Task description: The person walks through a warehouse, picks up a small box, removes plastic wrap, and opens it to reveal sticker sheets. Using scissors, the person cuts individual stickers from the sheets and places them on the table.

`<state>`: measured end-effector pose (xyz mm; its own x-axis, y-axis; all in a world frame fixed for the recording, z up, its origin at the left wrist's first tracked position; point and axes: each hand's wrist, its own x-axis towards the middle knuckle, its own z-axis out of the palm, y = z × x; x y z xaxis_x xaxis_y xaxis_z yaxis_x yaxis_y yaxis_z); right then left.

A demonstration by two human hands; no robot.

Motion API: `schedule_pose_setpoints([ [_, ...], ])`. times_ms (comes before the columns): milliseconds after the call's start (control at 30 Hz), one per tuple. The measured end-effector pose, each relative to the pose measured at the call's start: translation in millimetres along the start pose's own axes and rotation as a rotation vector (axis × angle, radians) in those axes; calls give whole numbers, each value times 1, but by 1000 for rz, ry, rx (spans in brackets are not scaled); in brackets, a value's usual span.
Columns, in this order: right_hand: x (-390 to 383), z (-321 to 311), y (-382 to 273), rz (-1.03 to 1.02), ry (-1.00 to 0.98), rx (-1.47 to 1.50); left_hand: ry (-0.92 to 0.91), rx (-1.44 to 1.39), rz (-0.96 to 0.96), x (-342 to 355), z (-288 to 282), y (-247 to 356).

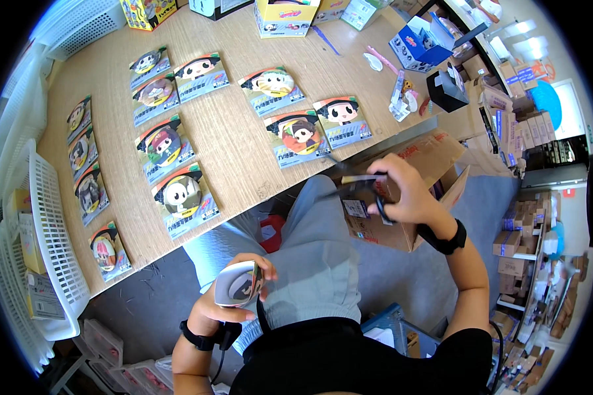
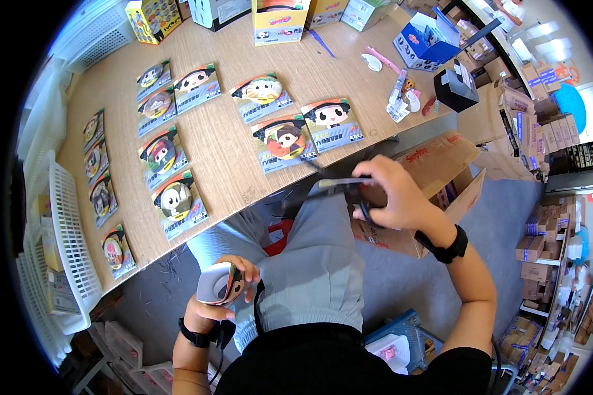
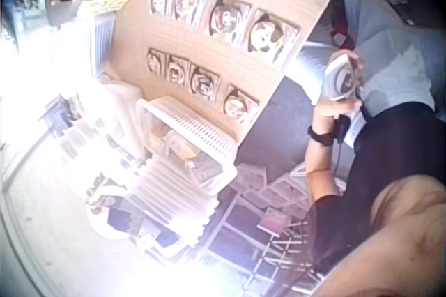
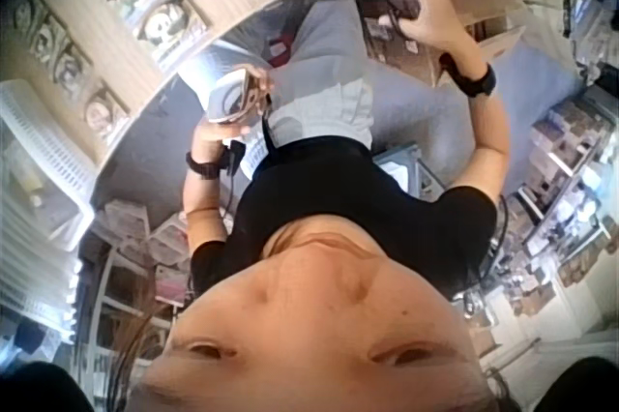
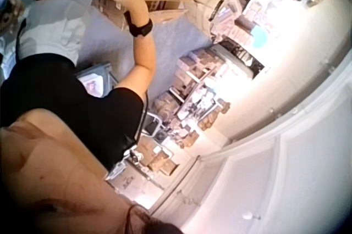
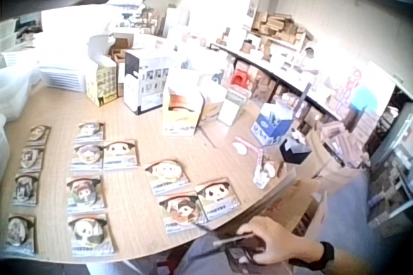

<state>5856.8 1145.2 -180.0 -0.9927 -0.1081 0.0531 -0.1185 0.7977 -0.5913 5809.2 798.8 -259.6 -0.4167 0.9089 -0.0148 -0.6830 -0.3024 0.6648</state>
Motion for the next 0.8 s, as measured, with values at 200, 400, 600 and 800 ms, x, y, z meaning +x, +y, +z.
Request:
schedule_pose_setpoints([
  [200,62,-27,56,304,336,-4,-12,191,42,3,1,6],
  [400,150,-57,145,539,549,-6,72,268,79,0,11,15],
  [600,179,-57,185,568,391,-692,82,474,128,-5,13,28],
  [800,176,-60,172,498,312,-850,57,572,177,-7,7,29],
])
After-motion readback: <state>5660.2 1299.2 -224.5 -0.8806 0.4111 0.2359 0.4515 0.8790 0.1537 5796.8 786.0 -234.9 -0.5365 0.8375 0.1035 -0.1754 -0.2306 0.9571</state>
